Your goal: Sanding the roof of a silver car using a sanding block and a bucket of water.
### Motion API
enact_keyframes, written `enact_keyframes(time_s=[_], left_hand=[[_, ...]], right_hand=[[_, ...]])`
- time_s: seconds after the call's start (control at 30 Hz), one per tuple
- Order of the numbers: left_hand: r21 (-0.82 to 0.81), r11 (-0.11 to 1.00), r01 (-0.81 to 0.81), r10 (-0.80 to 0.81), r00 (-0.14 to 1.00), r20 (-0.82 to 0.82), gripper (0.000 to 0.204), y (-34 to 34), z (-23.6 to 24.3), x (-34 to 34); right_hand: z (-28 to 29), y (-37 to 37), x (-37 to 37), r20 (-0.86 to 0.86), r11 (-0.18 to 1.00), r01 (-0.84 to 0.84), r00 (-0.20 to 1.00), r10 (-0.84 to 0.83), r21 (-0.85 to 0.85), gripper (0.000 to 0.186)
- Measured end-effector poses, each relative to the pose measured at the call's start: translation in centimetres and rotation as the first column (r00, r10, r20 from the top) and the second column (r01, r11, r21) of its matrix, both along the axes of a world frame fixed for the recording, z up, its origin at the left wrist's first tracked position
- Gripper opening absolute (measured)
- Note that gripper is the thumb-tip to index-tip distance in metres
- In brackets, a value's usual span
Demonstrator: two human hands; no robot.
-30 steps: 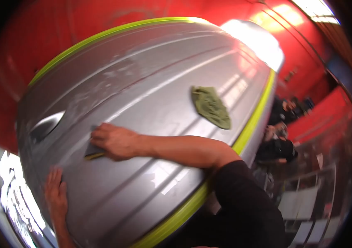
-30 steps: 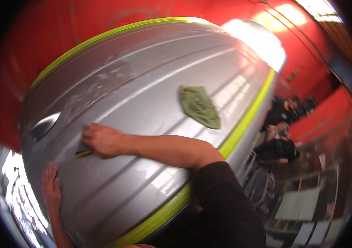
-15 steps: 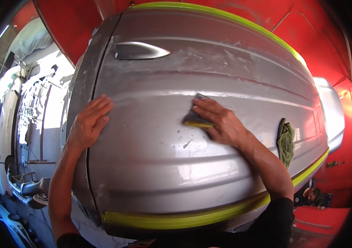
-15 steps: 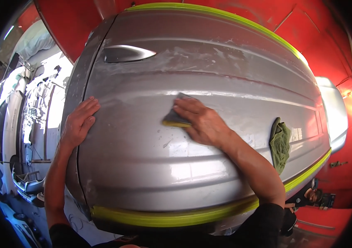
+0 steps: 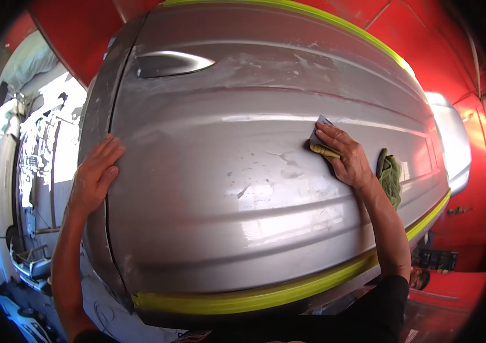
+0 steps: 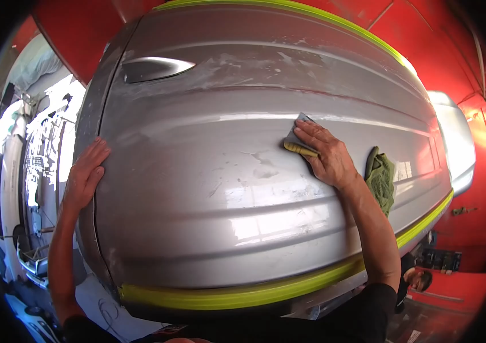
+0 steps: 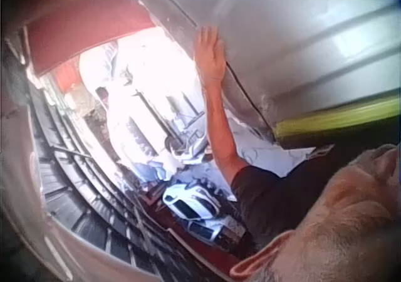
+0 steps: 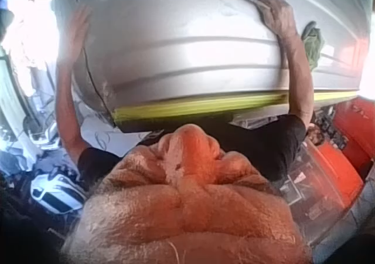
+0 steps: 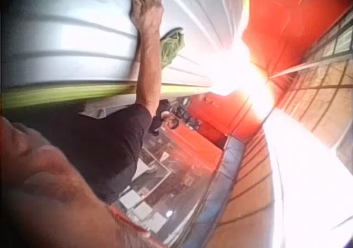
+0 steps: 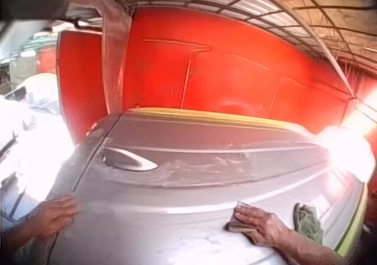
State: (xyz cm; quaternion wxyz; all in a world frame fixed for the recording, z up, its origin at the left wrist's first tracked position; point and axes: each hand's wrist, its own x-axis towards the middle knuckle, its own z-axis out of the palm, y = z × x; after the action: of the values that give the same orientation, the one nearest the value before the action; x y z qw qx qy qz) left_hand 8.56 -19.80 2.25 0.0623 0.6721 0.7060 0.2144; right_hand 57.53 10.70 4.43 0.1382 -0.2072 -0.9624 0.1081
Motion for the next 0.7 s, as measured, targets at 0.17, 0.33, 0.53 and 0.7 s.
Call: enact_keyframes(time_s=[0.17,0.33,0.53,0.7], left_hand=[[0.003,1.000,0.016,-0.016,1.000,0.022,0.039,0.6,-0.6,0.3],[0.028,0.999,0.032,-0.033,0.999,0.030,0.039,0.0,-1.0,-0.5],[0.024,0.999,0.038,-0.038,0.999,0.031,0.039,-0.8,-1.1,-0.9],[0.041,0.999,0.019,-0.020,0.999,0.037,0.040,0.0,-1.0,-0.8]], right_hand=[[-1.3,-3.5,-10.2,0.013,0.971,-0.235,0.972,0.234,0.044,0.060],[-2.3,-7.5,-22.1,-0.067,0.875,-0.477,0.873,0.482,0.079,0.054],[-1.1,-2.8,-12.1,-0.003,0.971,-0.238,0.971,0.238,0.005,0.051],[-0.6,-2.1,-6.3,0.002,0.992,-0.084,0.996,0.085,0.096,0.049]])
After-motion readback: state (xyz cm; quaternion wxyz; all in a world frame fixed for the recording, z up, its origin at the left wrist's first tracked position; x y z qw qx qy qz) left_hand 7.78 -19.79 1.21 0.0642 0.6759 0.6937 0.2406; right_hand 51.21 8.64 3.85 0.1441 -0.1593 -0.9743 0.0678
